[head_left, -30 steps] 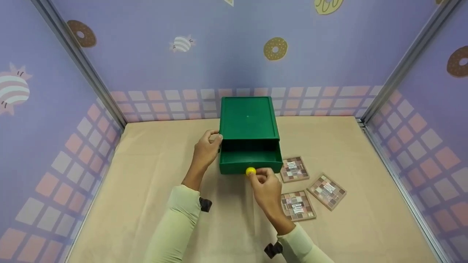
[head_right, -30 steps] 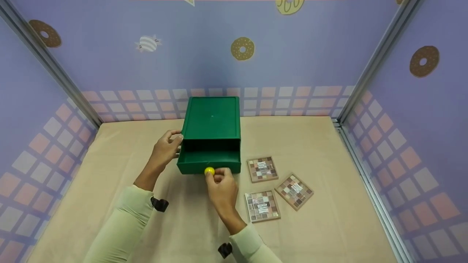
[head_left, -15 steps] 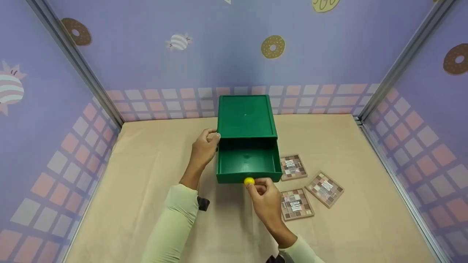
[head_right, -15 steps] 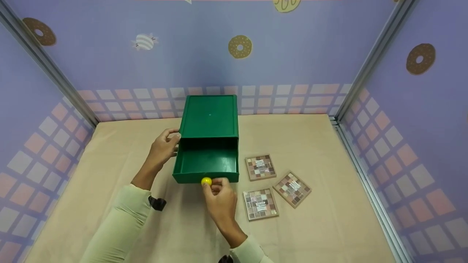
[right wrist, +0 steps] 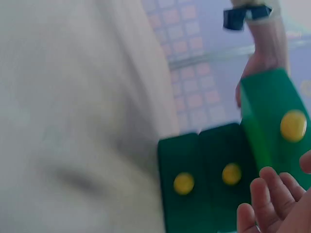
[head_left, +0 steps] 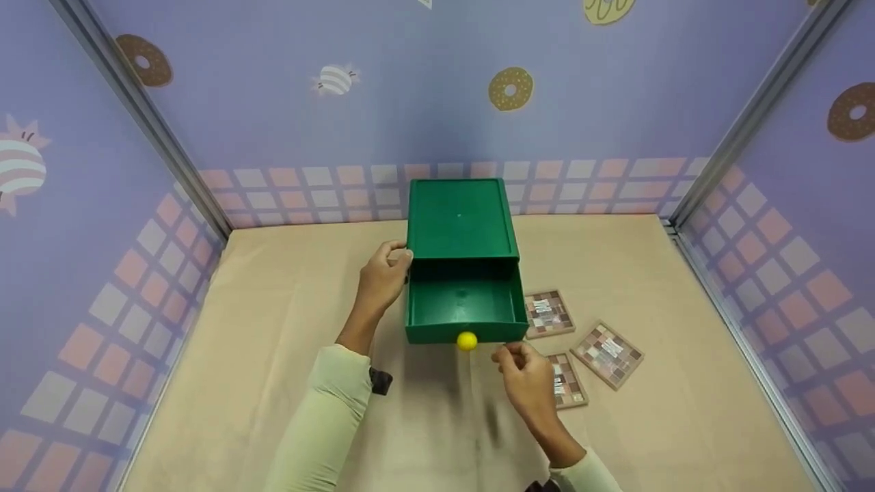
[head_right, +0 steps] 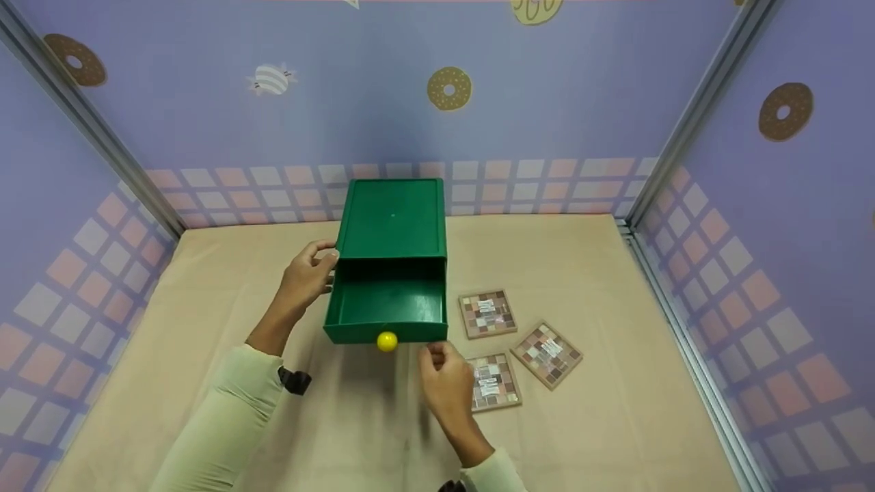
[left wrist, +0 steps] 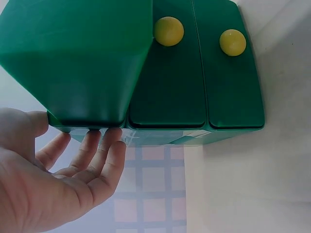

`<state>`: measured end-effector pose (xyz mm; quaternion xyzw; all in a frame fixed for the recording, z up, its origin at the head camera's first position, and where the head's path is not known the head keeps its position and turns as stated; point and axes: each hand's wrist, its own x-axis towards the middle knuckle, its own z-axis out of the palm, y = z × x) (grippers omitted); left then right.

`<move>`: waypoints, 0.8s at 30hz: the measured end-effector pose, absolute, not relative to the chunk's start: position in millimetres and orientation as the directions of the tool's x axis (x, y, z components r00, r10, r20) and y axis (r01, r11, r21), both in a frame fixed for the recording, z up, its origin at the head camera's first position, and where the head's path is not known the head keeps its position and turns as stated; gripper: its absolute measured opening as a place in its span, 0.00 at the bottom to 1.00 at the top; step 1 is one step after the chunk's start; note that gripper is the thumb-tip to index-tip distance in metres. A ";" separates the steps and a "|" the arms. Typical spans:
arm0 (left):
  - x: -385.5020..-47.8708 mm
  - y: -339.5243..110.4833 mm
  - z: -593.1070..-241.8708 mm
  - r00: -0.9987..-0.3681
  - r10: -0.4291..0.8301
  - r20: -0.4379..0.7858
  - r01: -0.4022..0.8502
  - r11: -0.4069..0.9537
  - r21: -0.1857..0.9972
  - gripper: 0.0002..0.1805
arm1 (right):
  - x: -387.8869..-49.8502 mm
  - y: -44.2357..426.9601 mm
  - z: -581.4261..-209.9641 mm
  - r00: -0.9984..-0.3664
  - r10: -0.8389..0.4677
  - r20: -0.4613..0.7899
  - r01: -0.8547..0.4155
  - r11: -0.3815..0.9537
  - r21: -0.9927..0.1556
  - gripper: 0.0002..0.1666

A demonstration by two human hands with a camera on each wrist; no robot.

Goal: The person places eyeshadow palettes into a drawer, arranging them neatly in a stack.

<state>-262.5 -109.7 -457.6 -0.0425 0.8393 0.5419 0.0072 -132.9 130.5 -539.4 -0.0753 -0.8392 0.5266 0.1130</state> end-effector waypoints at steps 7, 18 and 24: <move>-261.9 -111.3 -459.8 -0.997 -0.061 -0.052 -0.072 0.411 0.909 0.25 | -135.7 173.6 -567.7 -0.974 0.217 0.069 0.123 0.756 -0.643 0.28; -262.5 -111.2 -460.3 -0.997 -0.068 -0.036 -0.062 0.422 0.905 0.24 | -126.5 215.4 -602.5 -0.958 0.211 -0.193 0.272 0.878 -0.394 0.51; -262.3 -111.9 -457.9 -0.998 -0.055 -0.040 -0.060 0.424 0.904 0.24 | -121.1 216.5 -607.5 -0.951 0.221 -0.215 0.286 0.894 -0.346 0.55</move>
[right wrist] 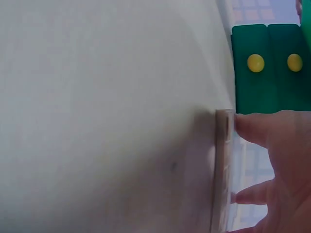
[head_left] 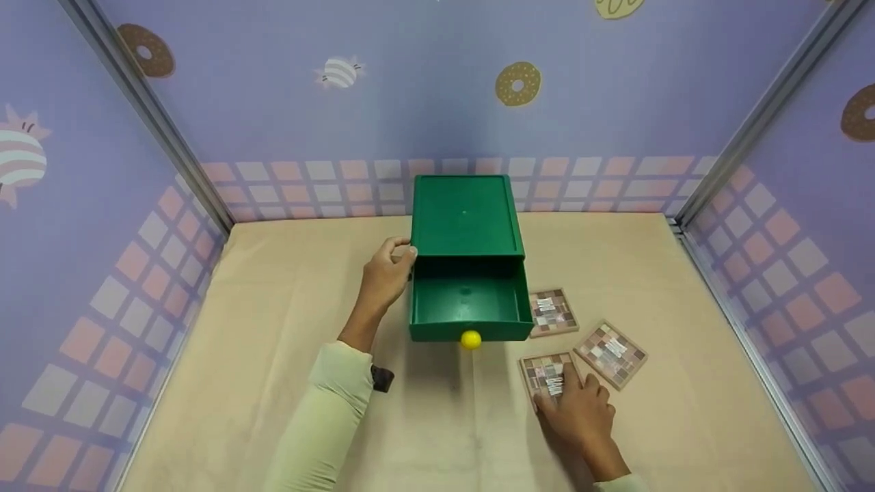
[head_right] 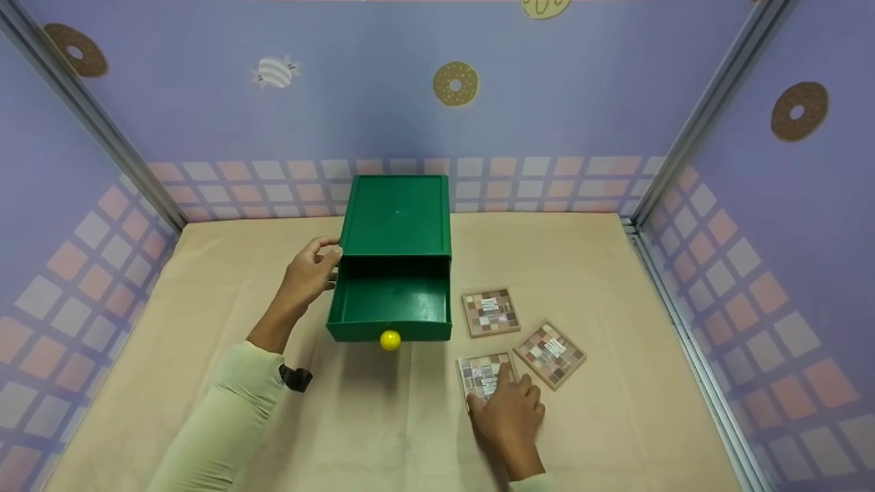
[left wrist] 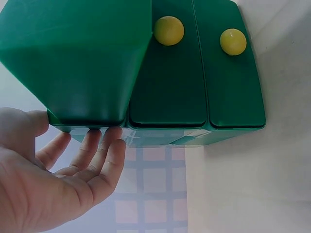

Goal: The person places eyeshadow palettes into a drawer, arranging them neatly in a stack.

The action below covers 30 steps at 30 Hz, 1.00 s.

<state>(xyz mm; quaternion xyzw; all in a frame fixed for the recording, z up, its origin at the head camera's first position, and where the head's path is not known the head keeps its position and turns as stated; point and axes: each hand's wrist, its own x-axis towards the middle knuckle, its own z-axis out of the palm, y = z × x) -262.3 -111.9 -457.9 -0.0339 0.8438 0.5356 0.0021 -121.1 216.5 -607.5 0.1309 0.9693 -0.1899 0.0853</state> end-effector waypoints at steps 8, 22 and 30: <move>-263.3 -112.2 -456.5 -0.998 -0.049 -0.035 -0.053 0.424 0.904 0.24 | -122.8 207.8 -601.7 -0.960 0.197 -0.200 0.248 0.927 -0.281 0.63; -263.1 -109.6 -460.4 -0.996 -0.067 -0.061 -0.084 0.432 0.898 0.24 | -126.2 213.2 -596.1 -0.951 0.166 -0.260 0.235 0.936 -0.260 0.64; -264.0 -111.0 -459.7 -0.997 -0.066 -0.047 -0.071 0.425 0.903 0.24 | -137.2 224.4 -576.9 -0.976 0.144 -0.161 0.197 0.903 -0.382 0.64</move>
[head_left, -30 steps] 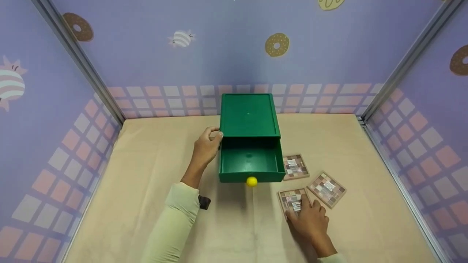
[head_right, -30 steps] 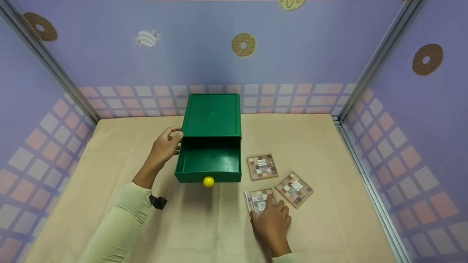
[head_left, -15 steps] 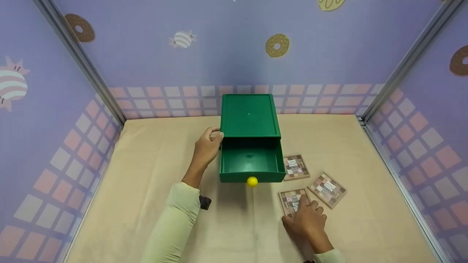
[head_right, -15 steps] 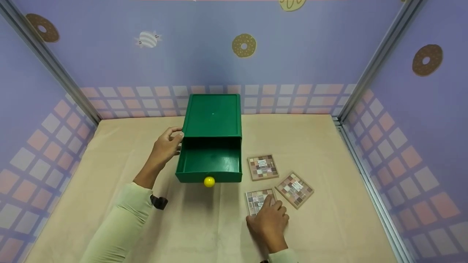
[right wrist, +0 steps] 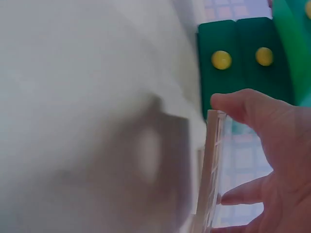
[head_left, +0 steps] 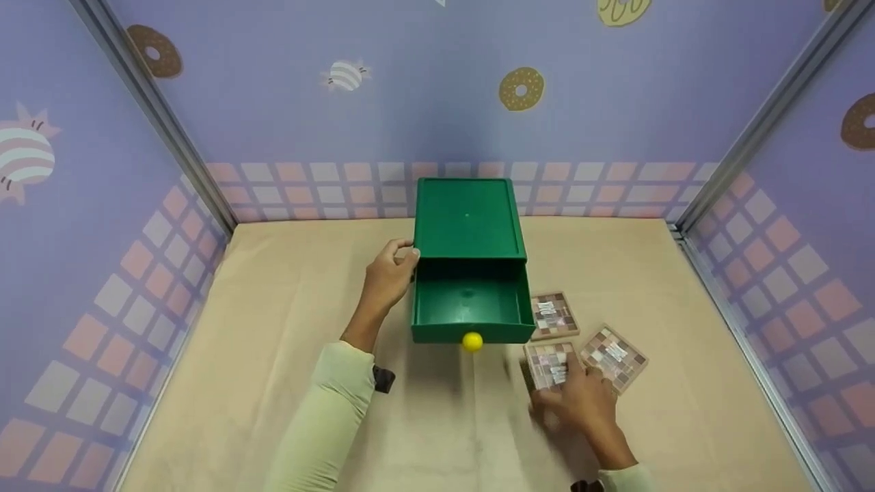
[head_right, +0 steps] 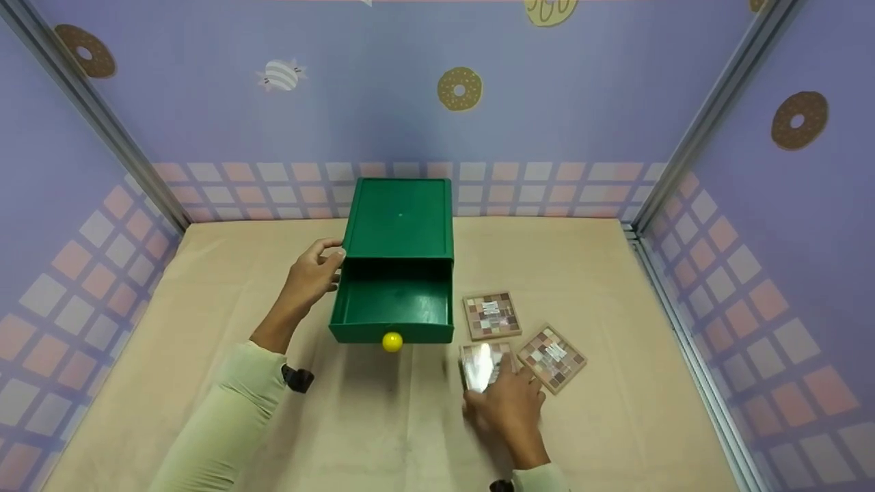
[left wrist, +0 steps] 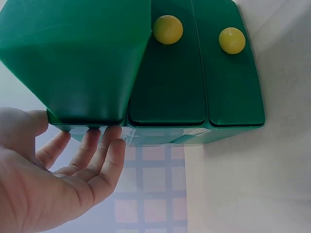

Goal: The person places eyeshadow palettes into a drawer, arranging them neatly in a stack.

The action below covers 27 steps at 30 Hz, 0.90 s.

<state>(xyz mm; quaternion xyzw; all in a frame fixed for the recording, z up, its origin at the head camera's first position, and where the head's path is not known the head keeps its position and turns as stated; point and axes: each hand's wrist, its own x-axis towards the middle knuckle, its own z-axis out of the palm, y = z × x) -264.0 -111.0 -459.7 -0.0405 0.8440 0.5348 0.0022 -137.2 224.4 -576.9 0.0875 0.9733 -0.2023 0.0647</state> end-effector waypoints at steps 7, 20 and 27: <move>-263.2 -112.1 -459.5 -0.997 -0.065 -0.043 -0.067 0.419 0.906 0.24 | -159.5 232.1 -528.1 -0.990 0.136 0.022 0.110 0.872 -0.476 0.62; -261.8 -114.1 -456.7 -0.998 -0.054 -0.039 -0.059 0.428 0.902 0.24 | -201.8 211.7 -427.3 -0.959 -0.090 0.270 -0.226 0.817 -0.531 0.60; -262.8 -111.4 -456.8 -0.998 -0.067 -0.014 -0.043 0.452 0.891 0.23 | -213.3 177.2 -406.1 -0.905 -0.345 0.249 -0.423 0.795 -0.435 0.59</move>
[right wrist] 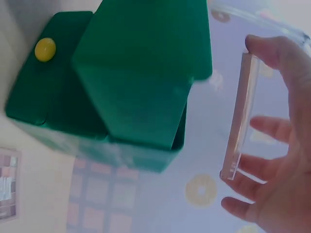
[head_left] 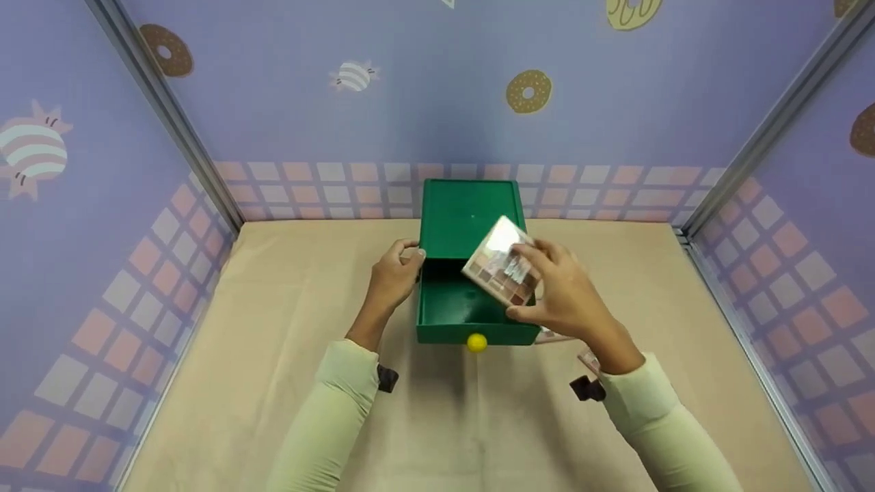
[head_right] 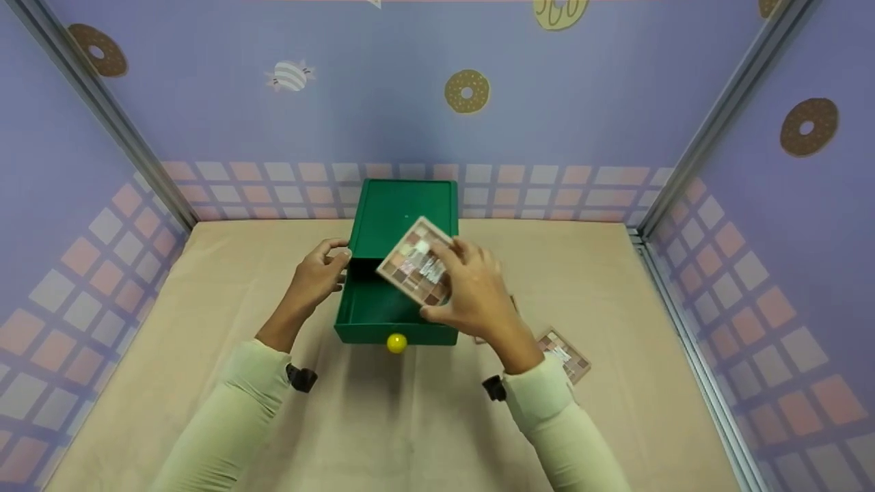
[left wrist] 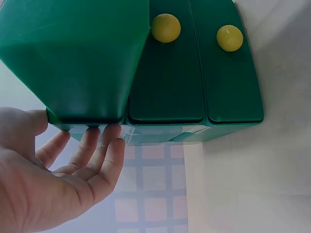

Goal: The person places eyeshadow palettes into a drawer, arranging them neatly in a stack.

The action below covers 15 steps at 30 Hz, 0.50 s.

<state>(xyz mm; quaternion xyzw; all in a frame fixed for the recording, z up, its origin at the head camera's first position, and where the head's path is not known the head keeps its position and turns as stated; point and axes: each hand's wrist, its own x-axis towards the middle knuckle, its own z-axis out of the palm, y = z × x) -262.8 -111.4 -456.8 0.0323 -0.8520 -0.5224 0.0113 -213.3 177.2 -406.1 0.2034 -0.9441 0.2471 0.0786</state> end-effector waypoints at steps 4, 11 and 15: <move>-262.6 -109.7 -456.6 -0.998 -0.067 -0.013 -0.042 0.454 0.890 0.23 | -219.9 162.0 -402.5 -0.877 -0.446 0.180 -0.480 0.794 -0.373 0.57; -262.8 -109.9 -456.7 -0.998 -0.057 -0.021 -0.043 0.430 0.902 0.23 | -231.7 151.5 -397.1 -0.797 -0.599 0.079 -0.592 0.745 -0.308 0.50; -262.3 -111.2 -455.6 -0.998 -0.060 -0.034 -0.056 0.432 0.900 0.23 | -239.3 148.5 -392.9 -0.753 -0.658 0.015 -0.624 0.707 -0.332 0.46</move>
